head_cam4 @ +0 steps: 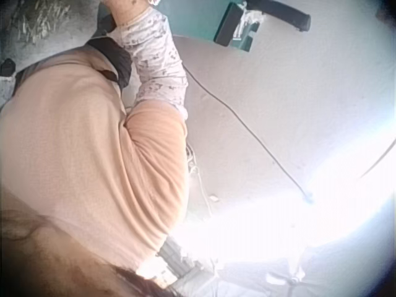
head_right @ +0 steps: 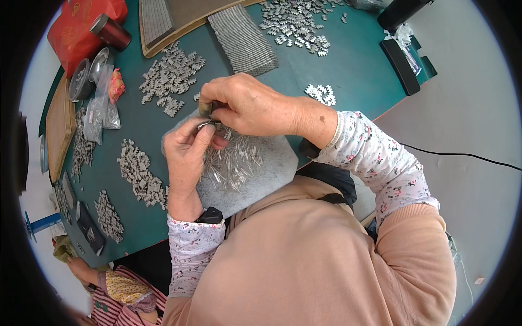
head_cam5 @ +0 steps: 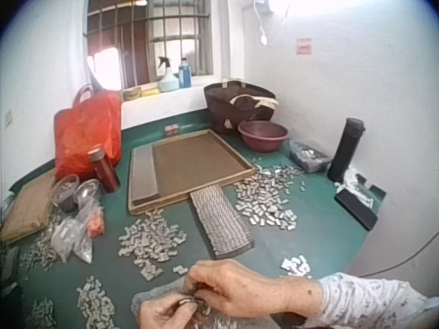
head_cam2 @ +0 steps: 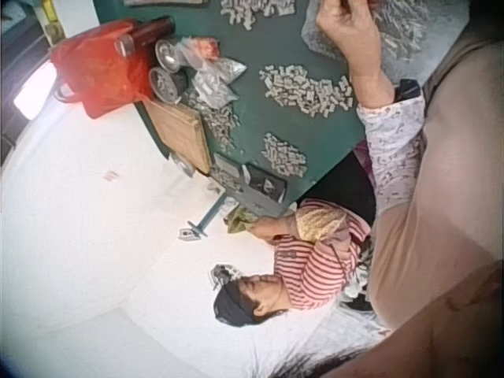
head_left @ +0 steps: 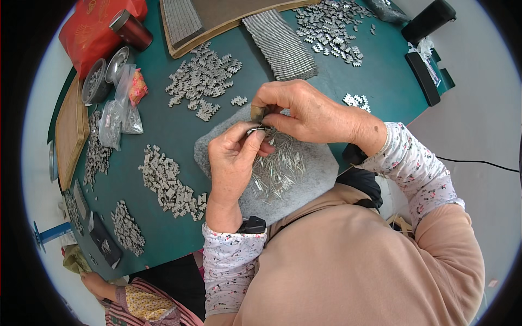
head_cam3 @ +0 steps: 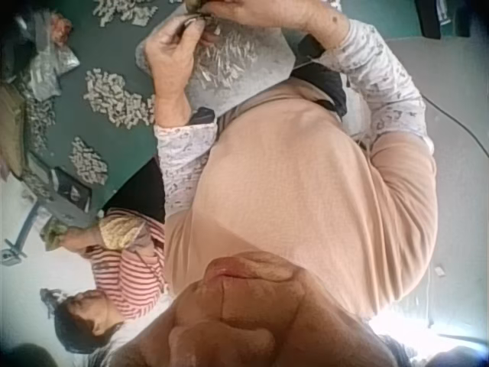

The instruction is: The person is sorting and arranging small metal or plastic parts on a table, possibly for manufacturing or quality control.

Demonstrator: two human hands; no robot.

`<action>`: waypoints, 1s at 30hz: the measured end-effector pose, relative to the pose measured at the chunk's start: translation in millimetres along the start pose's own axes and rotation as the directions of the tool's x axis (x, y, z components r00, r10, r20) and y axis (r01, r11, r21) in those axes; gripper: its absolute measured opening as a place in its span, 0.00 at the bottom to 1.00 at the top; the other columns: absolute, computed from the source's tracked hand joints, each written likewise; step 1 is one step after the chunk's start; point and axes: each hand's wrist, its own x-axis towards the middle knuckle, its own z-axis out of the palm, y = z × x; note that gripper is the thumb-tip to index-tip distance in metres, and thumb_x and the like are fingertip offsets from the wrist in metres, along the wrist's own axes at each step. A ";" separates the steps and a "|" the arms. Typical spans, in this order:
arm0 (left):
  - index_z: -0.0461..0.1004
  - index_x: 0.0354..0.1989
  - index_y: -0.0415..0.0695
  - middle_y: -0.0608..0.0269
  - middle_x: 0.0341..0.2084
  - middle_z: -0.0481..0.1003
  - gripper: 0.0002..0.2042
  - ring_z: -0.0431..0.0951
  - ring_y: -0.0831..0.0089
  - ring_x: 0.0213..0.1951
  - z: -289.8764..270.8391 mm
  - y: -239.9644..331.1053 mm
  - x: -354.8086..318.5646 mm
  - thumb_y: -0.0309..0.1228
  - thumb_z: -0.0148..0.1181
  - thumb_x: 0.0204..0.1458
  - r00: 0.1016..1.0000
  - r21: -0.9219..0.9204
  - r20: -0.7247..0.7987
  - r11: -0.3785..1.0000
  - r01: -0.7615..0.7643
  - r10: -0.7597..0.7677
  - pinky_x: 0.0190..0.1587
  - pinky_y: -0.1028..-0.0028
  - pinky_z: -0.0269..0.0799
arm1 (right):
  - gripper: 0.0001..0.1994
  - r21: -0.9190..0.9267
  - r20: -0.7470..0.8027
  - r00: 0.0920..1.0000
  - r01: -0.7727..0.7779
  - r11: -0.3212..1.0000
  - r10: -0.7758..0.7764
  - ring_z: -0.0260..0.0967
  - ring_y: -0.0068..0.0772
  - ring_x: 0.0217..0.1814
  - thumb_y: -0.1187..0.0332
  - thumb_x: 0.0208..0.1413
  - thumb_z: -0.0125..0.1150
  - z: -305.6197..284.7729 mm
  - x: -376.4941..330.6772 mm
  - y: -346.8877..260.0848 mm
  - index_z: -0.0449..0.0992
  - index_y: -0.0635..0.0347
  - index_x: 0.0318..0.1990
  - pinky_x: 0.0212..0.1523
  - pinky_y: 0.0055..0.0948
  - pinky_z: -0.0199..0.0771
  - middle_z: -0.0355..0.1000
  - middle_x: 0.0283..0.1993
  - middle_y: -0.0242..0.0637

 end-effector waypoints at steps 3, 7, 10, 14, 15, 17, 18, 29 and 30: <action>0.77 0.37 0.32 0.60 0.27 0.77 0.05 0.79 0.76 0.26 1.0 0.2 0.0 0.21 0.55 0.57 1.000 0.003 -0.003 1.000 0.001 -0.001 0.29 0.80 0.75 | 0.09 -0.045 0.012 1.000 0.012 0.999 -0.011 0.75 0.51 0.37 0.80 0.45 0.59 -0.9 0.5 -1.9 0.74 0.69 0.37 0.36 0.39 0.75 0.74 0.34 0.49; 0.76 0.35 0.31 0.60 0.27 0.77 0.05 0.78 0.77 0.25 1.4 -6.4 1.2 0.20 0.55 0.57 1.000 0.064 -0.016 0.998 -0.020 0.022 0.29 0.80 0.75 | 0.10 -0.184 0.048 0.994 0.105 0.977 -0.097 0.74 0.52 0.35 0.79 0.43 0.62 -1.4 1.9 -9.6 0.73 0.68 0.35 0.36 0.40 0.75 0.73 0.33 0.49; 0.76 0.34 0.32 0.61 0.25 0.76 0.04 0.78 0.78 0.24 1.1 -5.0 0.9 0.20 0.55 0.56 0.994 0.226 -0.013 0.968 -0.107 0.113 0.27 0.80 0.74 | 0.10 -0.317 0.117 0.976 0.213 0.924 -0.185 0.73 0.52 0.33 0.79 0.43 0.64 2.6 4.6 -15.3 0.72 0.68 0.34 0.34 0.41 0.74 0.72 0.31 0.47; 0.77 0.34 0.33 0.61 0.22 0.76 0.05 0.78 0.76 0.23 -1.5 -0.4 2.4 0.22 0.57 0.57 0.998 0.000 -0.051 1.000 0.021 -0.021 0.26 0.79 0.74 | 0.10 -0.170 -0.107 0.987 0.097 0.981 -0.117 0.72 0.52 0.30 0.77 0.43 0.64 10.1 4.5 -2.9 0.72 0.66 0.35 0.31 0.41 0.73 0.70 0.31 0.45; 0.77 0.34 0.33 0.61 0.22 0.76 0.05 0.78 0.76 0.23 -3.3 0.9 2.3 0.22 0.57 0.57 0.998 0.000 -0.057 1.000 0.022 -0.022 0.26 0.79 0.74 | 0.10 -0.167 -0.103 0.988 0.100 0.981 -0.118 0.72 0.52 0.30 0.77 0.43 0.64 11.4 4.1 -3.3 0.72 0.66 0.35 0.31 0.41 0.73 0.70 0.31 0.45; 0.77 0.34 0.33 0.60 0.23 0.77 0.06 0.78 0.75 0.23 -6.4 2.5 1.8 0.25 0.58 0.57 0.996 -0.112 -0.038 0.991 0.077 -0.082 0.25 0.80 0.74 | 0.11 -0.228 -0.103 0.991 0.066 0.971 -0.091 0.71 0.53 0.29 0.76 0.45 0.64 13.4 0.0 -4.9 0.73 0.66 0.37 0.30 0.42 0.72 0.70 0.30 0.45; 0.77 0.34 0.33 0.60 0.23 0.77 0.06 0.78 0.75 0.23 -7.2 2.6 1.9 0.25 0.58 0.57 0.996 -0.113 -0.040 0.990 0.079 -0.084 0.25 0.80 0.74 | 0.11 -0.227 -0.100 0.991 0.065 0.972 -0.090 0.71 0.53 0.29 0.76 0.45 0.64 14.4 -2.6 -5.7 0.73 0.66 0.37 0.30 0.42 0.72 0.70 0.30 0.45; 0.77 0.37 0.31 0.56 0.28 0.78 0.07 0.79 0.70 0.25 -6.6 3.3 2.5 0.24 0.57 0.58 0.986 -0.482 0.013 0.863 0.152 -0.167 0.29 0.74 0.78 | 0.16 -0.335 -0.146 0.940 0.248 0.909 -0.310 0.70 0.44 0.36 0.72 0.43 0.67 24.5 -13.6 -7.7 0.74 0.62 0.42 0.34 0.37 0.73 0.67 0.36 0.40; 0.77 0.37 0.31 0.56 0.28 0.78 0.07 0.79 0.70 0.25 -6.3 3.1 3.1 0.24 0.57 0.58 0.986 -0.483 0.016 0.863 0.152 -0.165 0.29 0.74 0.78 | 0.16 -0.337 -0.146 0.940 0.247 0.908 -0.309 0.70 0.44 0.36 0.72 0.43 0.67 23.4 -12.5 -6.7 0.74 0.62 0.42 0.34 0.37 0.73 0.67 0.36 0.40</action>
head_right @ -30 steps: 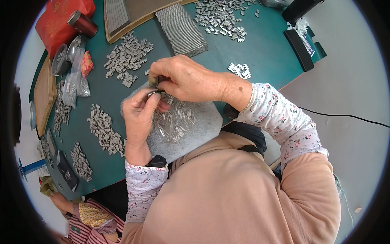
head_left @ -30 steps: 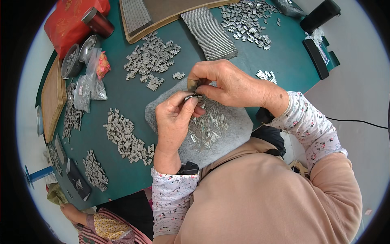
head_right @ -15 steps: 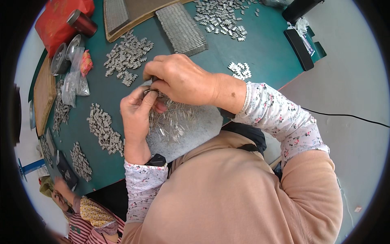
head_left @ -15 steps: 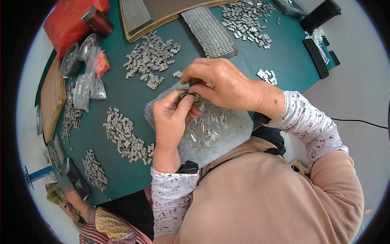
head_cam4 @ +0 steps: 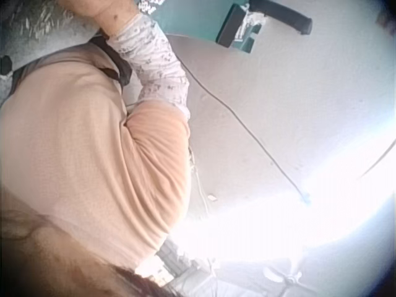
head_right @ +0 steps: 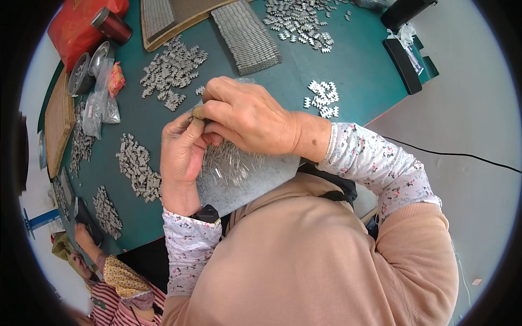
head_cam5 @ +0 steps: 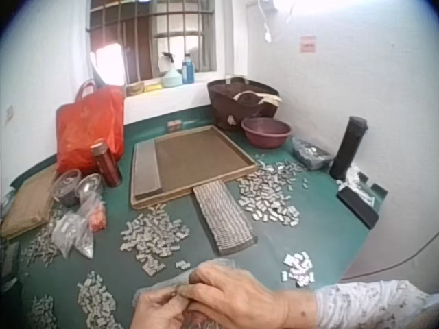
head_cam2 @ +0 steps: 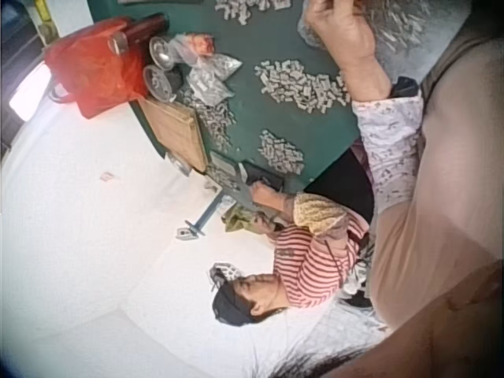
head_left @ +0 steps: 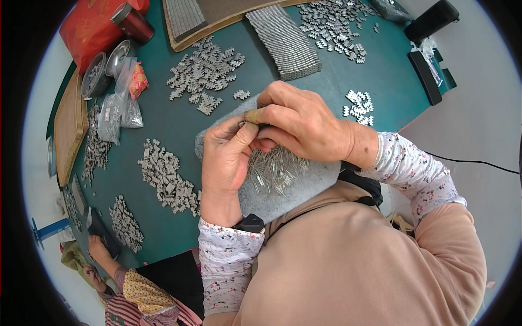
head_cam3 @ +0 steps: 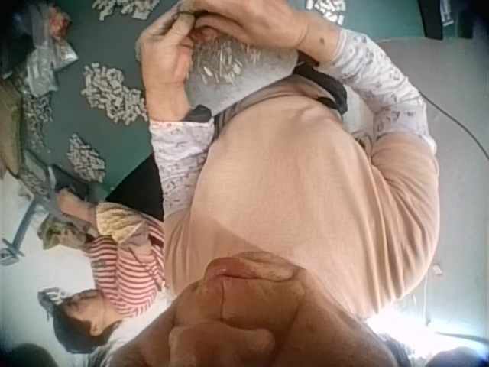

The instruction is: The person is sorting and arranging small metal or plastic parts on a table, possibly for manufacturing or quality control.

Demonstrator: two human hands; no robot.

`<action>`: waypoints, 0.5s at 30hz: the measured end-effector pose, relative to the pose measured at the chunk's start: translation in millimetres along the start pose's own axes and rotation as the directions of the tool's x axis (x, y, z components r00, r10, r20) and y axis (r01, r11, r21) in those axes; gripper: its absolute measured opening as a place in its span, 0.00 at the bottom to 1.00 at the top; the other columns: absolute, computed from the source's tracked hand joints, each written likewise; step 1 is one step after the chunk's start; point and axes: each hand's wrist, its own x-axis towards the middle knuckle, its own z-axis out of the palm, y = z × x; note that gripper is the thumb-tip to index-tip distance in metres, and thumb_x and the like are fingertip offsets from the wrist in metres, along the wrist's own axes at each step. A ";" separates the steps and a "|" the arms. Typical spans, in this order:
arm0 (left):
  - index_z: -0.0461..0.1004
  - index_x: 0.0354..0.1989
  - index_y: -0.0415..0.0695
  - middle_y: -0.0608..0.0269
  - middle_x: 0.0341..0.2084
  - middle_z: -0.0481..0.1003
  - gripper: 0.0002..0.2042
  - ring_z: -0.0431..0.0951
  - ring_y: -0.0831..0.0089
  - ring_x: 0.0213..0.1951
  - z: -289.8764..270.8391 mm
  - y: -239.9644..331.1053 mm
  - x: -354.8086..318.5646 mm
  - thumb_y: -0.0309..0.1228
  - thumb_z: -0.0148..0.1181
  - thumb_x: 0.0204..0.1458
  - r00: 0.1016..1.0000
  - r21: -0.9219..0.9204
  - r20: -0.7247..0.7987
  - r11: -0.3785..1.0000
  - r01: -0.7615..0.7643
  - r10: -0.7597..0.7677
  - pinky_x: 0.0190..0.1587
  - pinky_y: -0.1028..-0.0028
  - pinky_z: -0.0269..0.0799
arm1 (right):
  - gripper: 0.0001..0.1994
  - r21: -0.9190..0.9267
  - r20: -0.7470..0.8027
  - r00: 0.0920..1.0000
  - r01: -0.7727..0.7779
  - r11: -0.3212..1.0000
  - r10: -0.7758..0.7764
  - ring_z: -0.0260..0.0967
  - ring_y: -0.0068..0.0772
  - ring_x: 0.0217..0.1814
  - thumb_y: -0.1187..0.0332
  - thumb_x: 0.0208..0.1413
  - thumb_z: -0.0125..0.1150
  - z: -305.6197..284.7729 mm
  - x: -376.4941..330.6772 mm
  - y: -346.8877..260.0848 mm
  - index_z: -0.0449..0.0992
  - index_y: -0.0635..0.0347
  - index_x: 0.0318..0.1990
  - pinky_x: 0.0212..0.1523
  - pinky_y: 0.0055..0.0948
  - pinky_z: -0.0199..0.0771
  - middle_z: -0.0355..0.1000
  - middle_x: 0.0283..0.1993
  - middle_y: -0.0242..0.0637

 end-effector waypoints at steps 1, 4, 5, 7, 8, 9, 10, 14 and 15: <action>0.77 0.37 0.31 0.55 0.28 0.78 0.07 0.79 0.71 0.25 -0.6 0.0 0.6 0.25 0.57 0.58 1.000 0.016 -0.006 1.000 -0.003 0.003 0.29 0.74 0.78 | 0.15 0.071 0.015 0.998 -0.055 0.996 0.055 0.70 0.44 0.37 0.73 0.43 0.67 -0.5 1.0 2.0 0.75 0.62 0.41 0.34 0.36 0.73 0.67 0.36 0.39; 0.76 0.37 0.32 0.55 0.28 0.78 0.08 0.79 0.71 0.24 -9.1 1.8 1.5 0.26 0.58 0.58 0.998 0.080 -0.049 0.996 -0.038 0.042 0.28 0.75 0.77 | 0.11 0.141 0.031 0.990 -0.142 0.980 0.139 0.70 0.41 0.36 0.73 0.46 0.67 -8.7 7.0 13.5 0.77 0.60 0.39 0.34 0.33 0.73 0.68 0.36 0.39; 0.76 0.37 0.32 0.54 0.27 0.78 0.08 0.79 0.72 0.24 -12.9 3.3 2.0 0.26 0.58 0.57 0.994 0.129 -0.081 0.989 -0.066 0.077 0.27 0.76 0.76 | 0.10 0.137 0.027 0.985 -0.174 0.975 0.172 0.70 0.39 0.36 0.74 0.48 0.67 -13.2 8.0 18.3 0.77 0.59 0.39 0.34 0.31 0.73 0.68 0.36 0.39; 0.76 0.37 0.33 0.54 0.26 0.78 0.09 0.78 0.72 0.23 -17.0 5.7 2.7 0.28 0.58 0.57 0.983 0.185 -0.138 0.978 -0.098 0.124 0.25 0.77 0.74 | 0.08 0.053 0.112 0.953 -0.290 0.956 0.283 0.71 0.40 0.36 0.75 0.47 0.66 -18.8 4.2 25.3 0.78 0.61 0.36 0.35 0.32 0.73 0.69 0.37 0.37; 0.76 0.37 0.33 0.53 0.26 0.78 0.09 0.78 0.72 0.22 -18.2 6.1 2.6 0.28 0.59 0.57 0.976 0.183 -0.178 0.979 -0.096 0.129 0.25 0.76 0.73 | 0.07 -0.042 0.210 0.959 -0.184 0.982 0.189 0.71 0.40 0.38 0.74 0.46 0.65 -17.6 1.2 29.5 0.78 0.59 0.34 0.36 0.34 0.73 0.70 0.35 0.37; 0.76 0.38 0.34 0.53 0.27 0.79 0.09 0.77 0.71 0.22 -18.4 6.0 3.0 0.29 0.59 0.57 0.967 0.180 -0.216 0.979 -0.094 0.133 0.25 0.75 0.72 | 0.06 -0.127 0.312 0.944 -0.066 0.990 0.103 0.71 0.40 0.40 0.73 0.44 0.65 -16.9 -0.6 32.0 0.79 0.57 0.32 0.37 0.36 0.74 0.70 0.34 0.37; 0.76 0.38 0.34 0.53 0.27 0.79 0.09 0.77 0.71 0.22 -18.6 6.1 3.0 0.29 0.59 0.57 0.967 0.180 -0.217 0.979 -0.095 0.134 0.25 0.75 0.72 | 0.05 -0.142 0.364 0.929 -0.011 0.990 0.063 0.70 0.39 0.41 0.74 0.44 0.62 -14.1 -1.8 30.1 0.78 0.58 0.31 0.39 0.35 0.74 0.70 0.34 0.36; 0.76 0.37 0.34 0.55 0.25 0.78 0.10 0.76 0.72 0.21 -19.2 6.2 3.6 0.30 0.59 0.56 0.972 0.217 -0.205 0.973 -0.072 0.118 0.24 0.76 0.71 | 0.03 -0.182 0.438 0.899 0.087 0.979 0.002 0.69 0.38 0.41 0.73 0.44 0.58 -7.0 -0.5 29.0 0.76 0.61 0.27 0.41 0.34 0.73 0.69 0.34 0.36; 0.76 0.37 0.35 0.56 0.25 0.78 0.10 0.76 0.72 0.21 -19.5 5.9 4.9 0.31 0.59 0.56 0.974 0.221 -0.198 0.973 -0.066 0.112 0.24 0.77 0.71 | 0.03 -0.214 0.471 0.882 0.151 0.965 -0.034 0.69 0.38 0.41 0.73 0.44 0.57 -8.1 0.5 29.0 0.75 0.61 0.27 0.40 0.34 0.73 0.70 0.34 0.36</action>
